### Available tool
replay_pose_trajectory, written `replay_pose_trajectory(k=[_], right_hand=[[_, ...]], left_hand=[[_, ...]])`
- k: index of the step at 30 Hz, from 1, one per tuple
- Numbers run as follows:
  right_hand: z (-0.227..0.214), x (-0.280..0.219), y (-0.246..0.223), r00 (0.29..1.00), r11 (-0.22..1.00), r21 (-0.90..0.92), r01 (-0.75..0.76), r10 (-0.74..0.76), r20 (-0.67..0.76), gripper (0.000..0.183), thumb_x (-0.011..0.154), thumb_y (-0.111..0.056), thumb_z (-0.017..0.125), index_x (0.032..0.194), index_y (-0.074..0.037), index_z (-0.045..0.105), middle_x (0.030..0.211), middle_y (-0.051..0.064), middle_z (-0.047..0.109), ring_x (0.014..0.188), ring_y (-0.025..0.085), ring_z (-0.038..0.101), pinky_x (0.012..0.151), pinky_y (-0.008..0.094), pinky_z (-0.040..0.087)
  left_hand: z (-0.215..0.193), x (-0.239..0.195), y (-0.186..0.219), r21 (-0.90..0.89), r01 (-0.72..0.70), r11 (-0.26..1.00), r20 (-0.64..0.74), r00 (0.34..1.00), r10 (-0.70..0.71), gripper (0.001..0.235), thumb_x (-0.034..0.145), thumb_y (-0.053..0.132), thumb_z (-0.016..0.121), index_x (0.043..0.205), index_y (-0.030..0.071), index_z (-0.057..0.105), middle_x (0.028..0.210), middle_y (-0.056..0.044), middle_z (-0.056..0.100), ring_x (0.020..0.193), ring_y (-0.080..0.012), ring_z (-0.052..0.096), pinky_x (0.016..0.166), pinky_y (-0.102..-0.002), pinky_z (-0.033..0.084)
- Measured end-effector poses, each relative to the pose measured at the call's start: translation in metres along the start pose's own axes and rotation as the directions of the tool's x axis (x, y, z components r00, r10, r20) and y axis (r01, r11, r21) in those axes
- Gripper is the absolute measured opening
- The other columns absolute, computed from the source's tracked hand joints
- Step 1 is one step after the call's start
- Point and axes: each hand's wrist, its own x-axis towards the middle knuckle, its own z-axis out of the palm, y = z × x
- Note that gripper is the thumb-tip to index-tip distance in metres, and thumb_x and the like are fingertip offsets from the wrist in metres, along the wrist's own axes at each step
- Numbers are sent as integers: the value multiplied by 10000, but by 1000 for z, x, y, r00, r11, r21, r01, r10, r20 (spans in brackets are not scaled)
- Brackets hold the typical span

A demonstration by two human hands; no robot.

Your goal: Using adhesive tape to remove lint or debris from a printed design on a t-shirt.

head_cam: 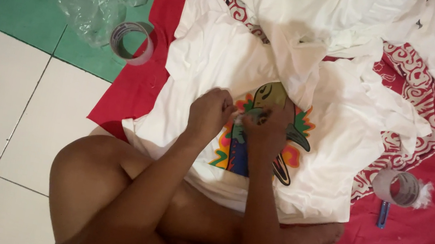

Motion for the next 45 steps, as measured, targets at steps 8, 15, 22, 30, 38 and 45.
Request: replay_pose_trajectory(k=[8,15,22,30,38,45], right_hand=[[19,15,67,940,906,281,316,-257,-226,283,755,-188,706,1023,-160,619,1114,160,634,939,436,655,752,526,531],[-50,-16,4,933,865,382,324,-225,-282,135,811,-117,674,934,-171,659,731,97,713,606,309,657,592,376,532],[-31,-10,29,912,802,444,399,-300,-278,166,838,51,600,898,-87,669,728,172,680,561,378,633,525,451,535],[6,0,63,872,841,297,453,-349,-342,238,816,-64,681,834,-236,845,687,28,620,579,247,625,531,359,574],[-10,-6,45,878,813,355,461,-362,-313,270,901,18,612,830,-111,839,638,128,635,492,257,571,498,340,559],[-12,-6,44,884,818,354,454,-363,-295,241,861,23,636,831,-103,839,671,167,660,542,339,616,480,401,547]], left_hand=[[10,-1,-1,23,-185,982,-96,978,187,126,927,297,662,966,183,628,859,-53,593,869,-340,688,760,-468,566],[7,-10,28,103,-633,767,-116,758,642,224,945,265,642,1117,128,685,1060,-65,615,956,-337,648,724,-435,523],[32,-6,10,110,-567,816,6,822,570,262,858,348,745,1059,181,727,1019,-38,610,1014,-323,612,773,-461,493],[45,-1,-1,-217,-121,969,-37,993,116,99,855,393,751,930,330,762,846,49,753,928,-254,734,798,-411,585],[14,-4,18,-445,39,895,-74,994,-80,103,871,263,708,901,164,716,834,-87,762,887,-353,739,757,-483,578],[19,14,-23,-614,111,781,-90,974,-209,120,907,240,623,911,124,653,708,-113,699,709,-260,716,654,-399,559]])
